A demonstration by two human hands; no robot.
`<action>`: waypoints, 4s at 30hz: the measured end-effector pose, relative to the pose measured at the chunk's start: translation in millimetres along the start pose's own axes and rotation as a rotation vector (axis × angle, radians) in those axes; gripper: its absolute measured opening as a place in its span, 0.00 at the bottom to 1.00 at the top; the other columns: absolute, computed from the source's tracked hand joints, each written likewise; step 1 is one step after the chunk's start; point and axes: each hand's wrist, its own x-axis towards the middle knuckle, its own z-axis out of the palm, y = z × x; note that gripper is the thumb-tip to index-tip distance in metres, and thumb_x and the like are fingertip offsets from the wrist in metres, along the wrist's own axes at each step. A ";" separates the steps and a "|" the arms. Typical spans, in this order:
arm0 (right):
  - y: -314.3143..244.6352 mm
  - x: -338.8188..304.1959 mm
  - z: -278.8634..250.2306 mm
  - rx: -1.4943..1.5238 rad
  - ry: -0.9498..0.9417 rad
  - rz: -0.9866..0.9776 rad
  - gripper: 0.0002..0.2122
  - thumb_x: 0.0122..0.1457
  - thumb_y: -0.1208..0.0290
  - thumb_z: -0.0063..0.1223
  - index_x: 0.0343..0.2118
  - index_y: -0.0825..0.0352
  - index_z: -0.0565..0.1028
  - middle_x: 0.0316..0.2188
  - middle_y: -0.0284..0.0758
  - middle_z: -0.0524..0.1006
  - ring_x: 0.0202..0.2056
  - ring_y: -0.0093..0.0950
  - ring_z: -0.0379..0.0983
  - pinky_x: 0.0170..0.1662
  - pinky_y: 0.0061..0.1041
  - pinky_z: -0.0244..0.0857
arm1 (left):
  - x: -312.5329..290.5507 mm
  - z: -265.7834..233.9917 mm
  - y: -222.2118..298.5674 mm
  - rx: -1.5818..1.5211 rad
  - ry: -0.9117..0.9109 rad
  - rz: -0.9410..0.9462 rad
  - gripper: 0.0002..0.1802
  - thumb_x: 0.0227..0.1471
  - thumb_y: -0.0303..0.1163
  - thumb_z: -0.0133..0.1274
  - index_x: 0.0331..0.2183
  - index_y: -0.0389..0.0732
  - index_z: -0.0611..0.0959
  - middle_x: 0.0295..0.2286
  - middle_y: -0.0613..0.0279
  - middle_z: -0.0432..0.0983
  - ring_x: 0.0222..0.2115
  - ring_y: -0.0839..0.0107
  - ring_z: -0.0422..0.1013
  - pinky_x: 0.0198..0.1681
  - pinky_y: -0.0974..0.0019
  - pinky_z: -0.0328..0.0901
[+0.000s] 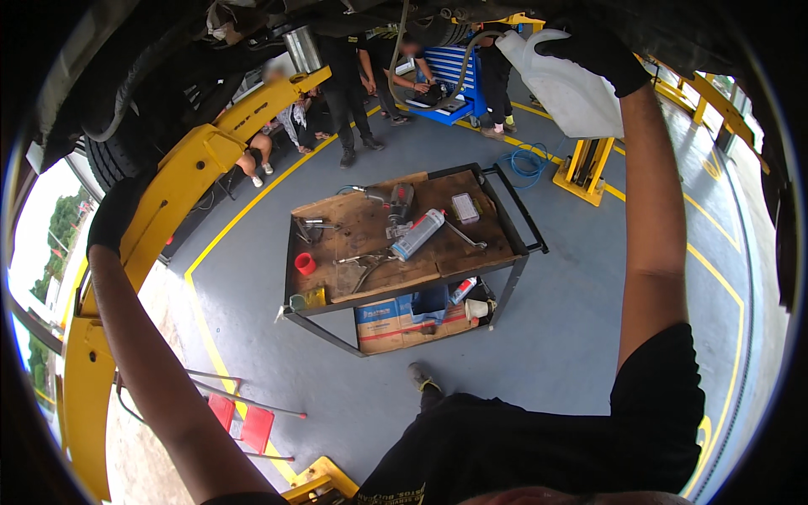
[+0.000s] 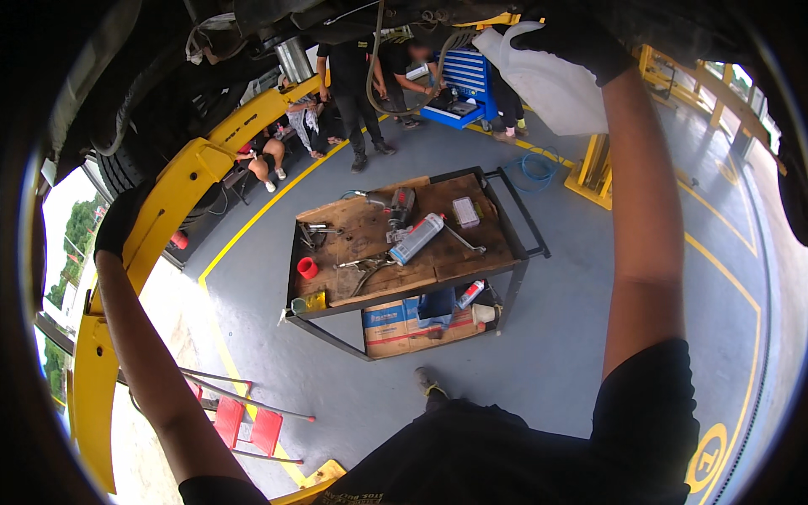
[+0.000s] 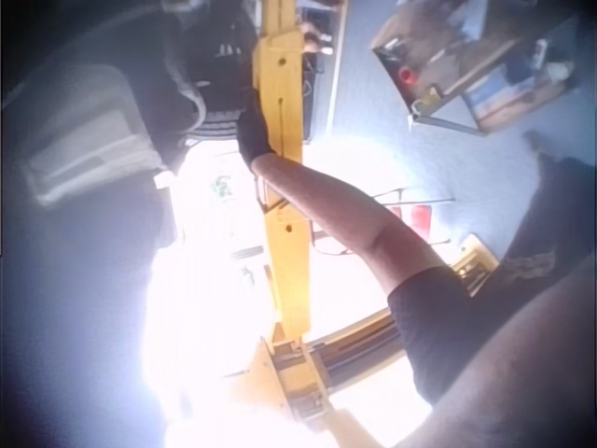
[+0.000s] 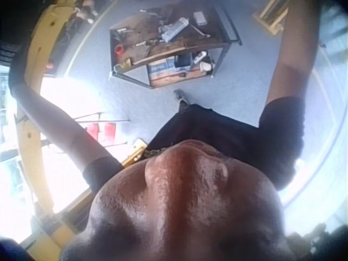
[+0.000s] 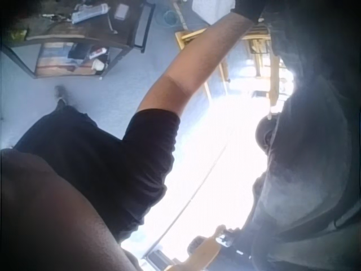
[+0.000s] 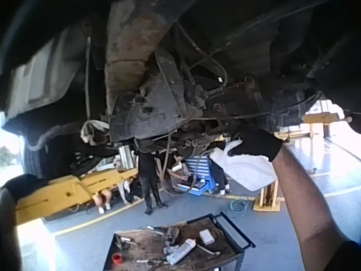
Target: The person pours a clear liquid from a white plastic jug into a container under a raised white car. The person holds the jug with both hands and tilts it to pour the liquid. The person then sets the jug down on a nearby workbench.
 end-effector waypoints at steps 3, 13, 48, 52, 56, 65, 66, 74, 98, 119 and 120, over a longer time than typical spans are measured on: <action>-14.6 -0.3 -7.8 0.047 0.107 -0.176 0.29 0.45 0.52 0.77 0.44 0.69 0.81 0.42 0.46 0.80 0.43 0.43 0.77 0.47 0.39 0.72 | 2.9 4.0 -17.5 0.063 0.057 0.165 0.26 0.65 0.55 0.44 0.48 0.48 0.86 0.38 0.51 0.84 0.38 0.62 0.81 0.44 0.61 0.68; -22.2 -2.2 4.2 0.176 0.213 -0.230 0.31 0.48 0.58 0.77 0.53 0.65 0.75 0.49 0.43 0.77 0.49 0.38 0.74 0.52 0.39 0.70 | 3.4 2.0 -18.6 0.228 0.049 0.270 0.20 0.67 0.43 0.44 0.54 0.53 0.82 0.41 0.55 0.84 0.38 0.63 0.81 0.44 0.65 0.69; -31.9 -1.8 9.7 0.486 0.170 -0.171 0.30 0.51 0.67 0.75 0.57 0.64 0.73 0.49 0.39 0.78 0.51 0.33 0.74 0.55 0.36 0.69 | 3.0 2.4 -13.3 0.249 0.026 0.240 0.22 0.67 0.41 0.43 0.57 0.54 0.80 0.44 0.55 0.84 0.43 0.63 0.80 0.47 0.63 0.69; -8.2 0.7 20.5 0.306 0.109 -0.021 0.26 0.54 0.60 0.72 0.55 0.60 0.77 0.48 0.39 0.81 0.47 0.34 0.79 0.50 0.34 0.73 | 2.3 1.5 -15.9 0.200 0.043 0.274 0.22 0.68 0.42 0.42 0.57 0.53 0.81 0.45 0.55 0.83 0.43 0.64 0.80 0.48 0.64 0.69; 4.1 -1.5 29.0 0.211 0.093 0.003 0.25 0.54 0.58 0.71 0.54 0.60 0.77 0.47 0.40 0.81 0.47 0.35 0.79 0.49 0.33 0.73 | 0.0 2.4 -4.5 0.163 0.026 0.180 0.22 0.68 0.43 0.42 0.57 0.53 0.81 0.46 0.55 0.83 0.43 0.65 0.80 0.49 0.64 0.68; -27.3 -6.9 1.6 0.216 0.174 -0.173 0.27 0.53 0.60 0.74 0.54 0.64 0.76 0.47 0.42 0.79 0.49 0.38 0.76 0.52 0.35 0.70 | 4.0 1.1 -15.0 0.368 0.038 0.269 0.21 0.67 0.36 0.43 0.57 0.51 0.80 0.43 0.53 0.84 0.42 0.62 0.80 0.46 0.61 0.70; -26.7 -6.4 2.0 0.215 0.171 -0.167 0.27 0.53 0.60 0.73 0.53 0.64 0.76 0.46 0.43 0.79 0.49 0.38 0.76 0.52 0.36 0.70 | 5.7 1.1 -18.6 0.367 0.043 0.278 0.21 0.67 0.35 0.42 0.57 0.51 0.80 0.42 0.53 0.84 0.42 0.61 0.80 0.45 0.61 0.71; -25.7 -5.9 0.8 0.229 0.161 -0.169 0.26 0.53 0.60 0.73 0.53 0.64 0.76 0.45 0.42 0.80 0.47 0.38 0.77 0.51 0.37 0.71 | 7.6 3.0 -21.2 0.278 0.053 0.274 0.20 0.67 0.37 0.42 0.55 0.48 0.82 0.43 0.52 0.83 0.42 0.60 0.80 0.46 0.62 0.70; -25.8 -0.7 4.7 0.195 0.119 -0.044 0.24 0.54 0.59 0.72 0.52 0.63 0.78 0.44 0.41 0.82 0.45 0.36 0.79 0.48 0.35 0.72 | -1.8 3.4 -16.4 0.076 0.092 0.203 0.20 0.67 0.44 0.47 0.51 0.45 0.84 0.40 0.54 0.84 0.39 0.66 0.79 0.44 0.67 0.68; -19.6 -0.4 16.6 0.204 0.146 0.024 0.22 0.55 0.58 0.70 0.50 0.61 0.80 0.43 0.40 0.83 0.43 0.34 0.81 0.46 0.32 0.74 | 8.1 5.5 -23.3 0.185 0.028 0.229 0.20 0.67 0.41 0.44 0.55 0.49 0.81 0.41 0.55 0.83 0.41 0.64 0.79 0.46 0.64 0.68; -19.1 -0.3 17.1 0.203 0.147 0.028 0.22 0.55 0.58 0.70 0.50 0.61 0.80 0.43 0.40 0.83 0.42 0.34 0.81 0.46 0.32 0.74 | 5.2 4.2 -14.2 0.195 0.010 0.201 0.21 0.66 0.40 0.46 0.56 0.46 0.81 0.42 0.59 0.83 0.41 0.69 0.78 0.47 0.67 0.68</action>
